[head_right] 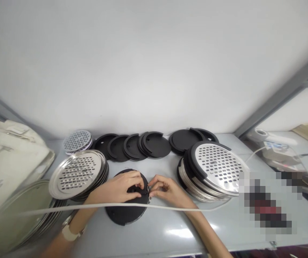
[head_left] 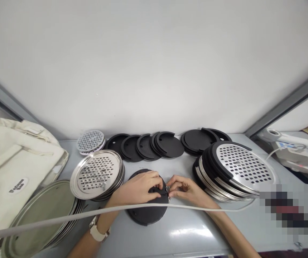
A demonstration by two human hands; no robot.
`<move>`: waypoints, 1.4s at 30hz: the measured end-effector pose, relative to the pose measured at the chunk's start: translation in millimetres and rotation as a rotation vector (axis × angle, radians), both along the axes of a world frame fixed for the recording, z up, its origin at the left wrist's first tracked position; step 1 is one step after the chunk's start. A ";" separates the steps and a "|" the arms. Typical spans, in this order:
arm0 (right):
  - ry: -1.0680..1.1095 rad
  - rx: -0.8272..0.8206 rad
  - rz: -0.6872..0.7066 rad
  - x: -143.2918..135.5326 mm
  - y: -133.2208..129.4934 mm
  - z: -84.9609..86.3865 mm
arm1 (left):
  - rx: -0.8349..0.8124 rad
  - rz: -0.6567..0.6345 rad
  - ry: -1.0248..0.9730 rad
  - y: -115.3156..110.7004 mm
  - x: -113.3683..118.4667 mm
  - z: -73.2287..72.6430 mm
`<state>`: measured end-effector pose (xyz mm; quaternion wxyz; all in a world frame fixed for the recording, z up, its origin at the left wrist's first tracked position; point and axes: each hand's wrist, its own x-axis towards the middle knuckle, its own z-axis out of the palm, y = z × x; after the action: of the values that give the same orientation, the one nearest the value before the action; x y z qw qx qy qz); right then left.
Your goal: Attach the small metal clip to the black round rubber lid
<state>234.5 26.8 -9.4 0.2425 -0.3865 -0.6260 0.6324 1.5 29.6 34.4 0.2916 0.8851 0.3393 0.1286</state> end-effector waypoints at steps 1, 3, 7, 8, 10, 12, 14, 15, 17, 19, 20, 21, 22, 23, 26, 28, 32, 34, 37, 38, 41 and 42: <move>0.001 0.000 0.004 0.0 0.3 0.8 | 0.029 -0.006 0.009 -1.7 0.2 -0.6; 0.000 0.003 0.005 -0.2 0.9 2.1 | 0.100 -0.016 0.027 -4.2 1.0 -1.7; 0.003 0.005 -0.007 -3.7 1.3 2.7 | 0.183 -0.034 0.047 -4.2 0.9 -1.5; 0.010 0.002 -0.009 -5.1 1.2 2.5 | 0.179 -0.037 0.040 -3.2 0.5 -1.3; 0.024 -0.001 -0.022 -7.8 0.7 1.4 | 0.150 -0.030 0.014 -0.6 -0.6 -1.6; 0.029 0.003 -0.040 -9.7 0.2 -0.3 | 0.107 -0.013 -0.023 2.0 -1.6 -3.6; 0.029 0.016 -0.053 -10.3 0.0 -2.3 | 0.058 -0.001 -0.068 4.0 -2.4 -7.1; 0.030 0.024 -0.054 -10.2 0.0 -3.2 | 0.033 0.003 -0.094 4.6 -2.8 -9.1; 0.034 0.040 -0.054 -9.6 0.1 -4.7 | -0.013 0.011 -0.141 5.3 -3.4 -13.0; 0.035 0.056 -0.053 -8.9 0.0 -5.9 | -0.038 0.017 -0.174 5.6 -3.8 -15.8; 0.029 0.064 -0.053 -8.6 -0.1 -6.6 | -0.043 0.020 -0.182 5.6 -3.9 -16.8; 0.022 0.073 -0.054 -8.4 -0.3 -7.2 | -0.044 0.022 -0.187 5.6 -3.9 -17.4; 0.014 0.083 -0.059 -8.2 -0.5 -8.0 | -0.043 0.024 -0.190 5.6 -4.0 -17.8; 0.007 0.093 -0.065 -8.1 -0.7 -8.9 | -0.042 0.025 -0.191 5.5 -3.9 -17.9; 0.000 0.114 -0.083 -7.7 -0.8 -11.7 | -0.042 0.023 -0.196 5.2 -3.8 -18.1; 0.005 0.108 -0.086 -7.5 -0.5 -12.9 | -0.047 0.024 -0.198 4.9 -3.9 -18.5; 0.028 0.070 -0.104 -8.5 -0.5 -12.1 | -0.046 0.030 -0.210 5.0 -4.7 -21.0; 0.028 0.045 -0.122 -10.1 -1.0 -11.1 | -0.043 0.025 -0.215 5.6 -5.1 -22.5; 0.002 0.035 -0.138 -12.5 -1.9 -11.4 | -0.045 0.017 -0.217 6.4 -5.4 -23.6; -0.005 0.044 -0.142 -12.9 -2.1 -12.1 | -0.047 0.018 -0.217 6.6 -5.4 -23.7; -0.013 0.081 -0.154 -13.1 -2.5 -13.9 | -0.054 0.022 -0.220 6.5 -5.4 -23.2; -0.016 0.089 -0.154 -13.0 -2.7 -13.8 | -0.055 0.024 -0.220 6.5 -5.4 -23.0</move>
<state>221.5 24.1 -23.2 0.3022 -0.4275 -0.6237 0.5804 -3.9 36.1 11.4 0.3498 0.8531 0.3191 0.2192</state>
